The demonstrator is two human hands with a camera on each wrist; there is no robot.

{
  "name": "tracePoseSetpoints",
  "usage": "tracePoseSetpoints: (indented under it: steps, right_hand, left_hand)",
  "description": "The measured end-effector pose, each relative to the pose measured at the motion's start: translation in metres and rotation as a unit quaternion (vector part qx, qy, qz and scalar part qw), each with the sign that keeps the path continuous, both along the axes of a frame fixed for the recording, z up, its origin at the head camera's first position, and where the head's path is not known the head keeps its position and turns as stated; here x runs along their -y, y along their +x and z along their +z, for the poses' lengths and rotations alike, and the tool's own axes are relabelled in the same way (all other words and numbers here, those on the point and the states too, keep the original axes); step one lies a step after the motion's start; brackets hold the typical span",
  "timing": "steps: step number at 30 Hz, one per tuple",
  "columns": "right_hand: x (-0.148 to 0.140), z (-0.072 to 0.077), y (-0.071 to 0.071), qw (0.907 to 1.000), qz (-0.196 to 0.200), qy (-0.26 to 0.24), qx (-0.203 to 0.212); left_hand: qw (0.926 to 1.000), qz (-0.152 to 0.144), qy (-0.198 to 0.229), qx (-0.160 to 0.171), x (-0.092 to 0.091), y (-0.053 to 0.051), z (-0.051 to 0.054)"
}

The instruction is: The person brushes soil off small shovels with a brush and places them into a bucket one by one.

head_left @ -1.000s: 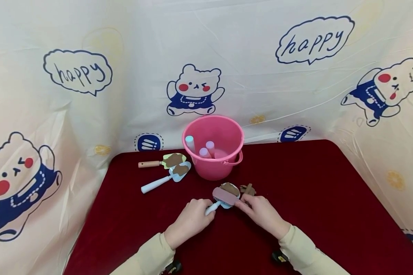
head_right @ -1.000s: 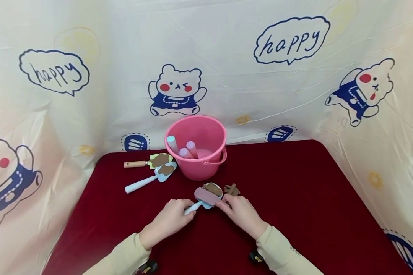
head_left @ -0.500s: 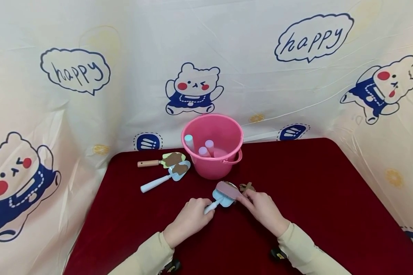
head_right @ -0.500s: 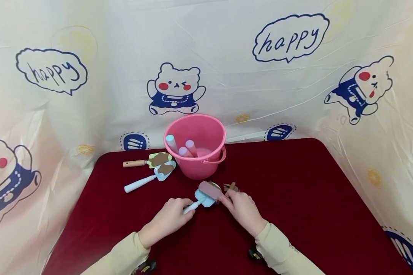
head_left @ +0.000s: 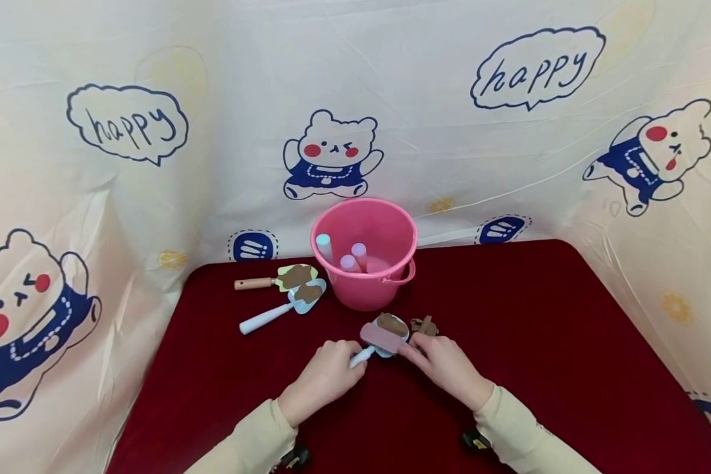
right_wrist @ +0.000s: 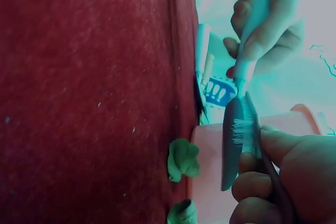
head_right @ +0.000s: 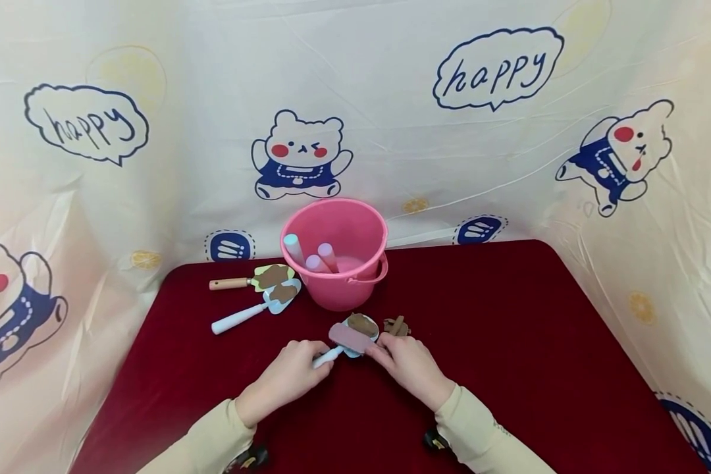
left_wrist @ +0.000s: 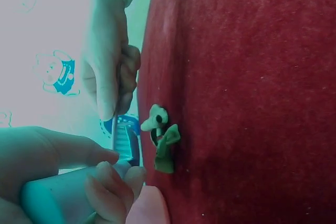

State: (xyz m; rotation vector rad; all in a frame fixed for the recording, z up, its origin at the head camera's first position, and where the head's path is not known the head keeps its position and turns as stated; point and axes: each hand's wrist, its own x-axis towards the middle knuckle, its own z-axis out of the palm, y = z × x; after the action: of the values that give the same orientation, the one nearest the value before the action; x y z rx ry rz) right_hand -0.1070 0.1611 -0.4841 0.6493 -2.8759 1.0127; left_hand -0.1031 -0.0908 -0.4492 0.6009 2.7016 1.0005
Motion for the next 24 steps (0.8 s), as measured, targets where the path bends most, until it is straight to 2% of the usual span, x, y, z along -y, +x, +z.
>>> tracePoseSetpoints:
  steps: [4,9,14,16,21,24]
  right_hand:
    - [-0.0033,-0.0031,-0.0028,0.9997,-0.025,0.006,-0.001]
    - [-0.0073,-0.0037,-0.0042,0.9991,-0.036,0.0,0.021]
    - [-0.0064,-0.0035,-0.0033,0.9989,-0.045,-0.009,0.009]
    - [-0.0056,-0.0031,-0.0023,0.999,-0.042,-0.011,0.005]
    - [-0.0046,-0.0031,0.0003,0.9999,0.001,-0.012,0.008]
    - [-0.0055,-0.0043,0.001,0.9999,-0.009,0.006,0.004]
  left_hand:
    - [0.9999,0.005,0.006,0.011,0.002,0.003,0.0014]
    - [0.9998,0.004,0.013,0.017,0.0026,0.005,0.0004]
    - [0.9998,0.004,0.007,0.017,0.0012,0.0036,-0.0008]
    - [0.9999,0.006,0.005,0.013,0.001,0.0023,-0.0003]
    - [1.0,0.005,0.001,0.006,0.0016,0.0003,0.0025]
    - [0.9999,0.004,0.004,0.015,0.002,0.0013,0.0039]
